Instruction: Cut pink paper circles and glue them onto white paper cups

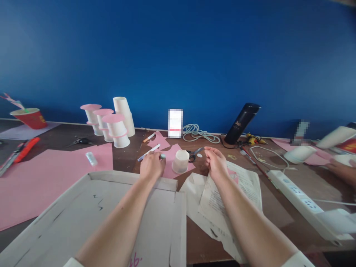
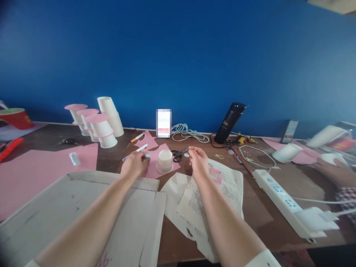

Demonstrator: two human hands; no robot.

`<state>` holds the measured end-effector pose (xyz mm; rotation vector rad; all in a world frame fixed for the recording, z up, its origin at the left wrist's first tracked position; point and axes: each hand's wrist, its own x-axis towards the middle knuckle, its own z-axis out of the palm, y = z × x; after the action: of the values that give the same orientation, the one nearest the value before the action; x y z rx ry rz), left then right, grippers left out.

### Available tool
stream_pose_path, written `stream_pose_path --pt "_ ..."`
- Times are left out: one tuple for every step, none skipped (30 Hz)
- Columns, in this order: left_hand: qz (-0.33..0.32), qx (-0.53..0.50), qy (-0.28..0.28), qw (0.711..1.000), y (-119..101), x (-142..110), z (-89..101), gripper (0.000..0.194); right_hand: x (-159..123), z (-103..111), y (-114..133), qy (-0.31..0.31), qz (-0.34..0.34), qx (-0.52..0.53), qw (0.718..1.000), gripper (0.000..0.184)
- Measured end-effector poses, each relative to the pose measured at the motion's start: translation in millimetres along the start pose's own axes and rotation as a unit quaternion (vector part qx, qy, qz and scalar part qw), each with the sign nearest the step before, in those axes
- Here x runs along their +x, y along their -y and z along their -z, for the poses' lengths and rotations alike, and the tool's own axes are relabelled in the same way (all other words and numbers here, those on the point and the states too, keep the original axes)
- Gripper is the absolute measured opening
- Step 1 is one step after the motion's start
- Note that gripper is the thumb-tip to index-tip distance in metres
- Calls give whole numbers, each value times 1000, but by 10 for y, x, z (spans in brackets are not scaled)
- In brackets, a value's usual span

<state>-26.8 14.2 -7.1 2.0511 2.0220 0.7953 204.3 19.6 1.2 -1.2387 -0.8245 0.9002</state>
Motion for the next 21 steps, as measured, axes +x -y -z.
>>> stream_pose_path --pt "-3 11 3 1000 -1 -1 0 26 21 16 -16 -7 11 -12 1000 22" --pt "-5 18 7 1000 -3 -1 3 26 43 33 -33 -12 22 -25 999 22" --pt "-7 21 13 1000 -7 -2 6 26 66 51 -51 -16 34 -38 999 23" --pt "-9 21 20 1000 -11 -2 10 27 85 67 -69 -17 46 -52 997 23" --pt "-10 18 26 999 -15 -3 14 28 101 81 -85 -16 57 -65 996 24" --pt "-9 13 29 999 -18 -3 16 28 111 92 -99 -14 66 -78 995 24" --pt "-7 6 31 999 -19 -3 16 29 116 99 -110 -12 74 -90 993 24" --pt "-4 -3 32 999 -17 -2 14 30 114 101 -118 -10 80 -101 992 24" --pt "0 -11 33 999 -13 -2 10 30 106 100 -123 -7 85 -112 990 23" --pt "3 -18 34 999 -7 -1 4 31 95 96 -125 -5 88 -123 988 23" --pt "5 -23 34 999 1 -1 -2 31 82 90 -125 -2 91 -134 987 23" --pt "6 -25 33 999 9 -2 -9 31 68 82 -123 0 94 -144 985 22" --pt "6 -26 30 999 15 -3 -14 31 55 74 -119 3 96 -153 983 22" --pt "7 -26 25 999 21 -5 -18 31 44 67 -115 4 98 -162 982 21" --pt "8 -26 20 999 24 -6 -20 32 35 60 -111 6 99 -168 981 21" --pt "10 -26 17 999 24 -8 -19 34 29 54 -107 7 101 -173 980 20" --pt "12 -26 16 999 22 -8 -17 35 25 50 -104 8 102 -177 979 20" --pt "15 -26 16 999 19 -8 -14 36 24 47 -103 8 103 -179 979 20" --pt "15 -27 16 999 15 -7 -11 37 25 45 -104 9 104 -180 978 20" --pt "13 -29 14 999 12 -5 -11 37 26 45 -106 10 104 -180 978 20" --pt "5 -31 10 999 10 -3 -13 37 28 44 -111 12 106 -180 978 20"
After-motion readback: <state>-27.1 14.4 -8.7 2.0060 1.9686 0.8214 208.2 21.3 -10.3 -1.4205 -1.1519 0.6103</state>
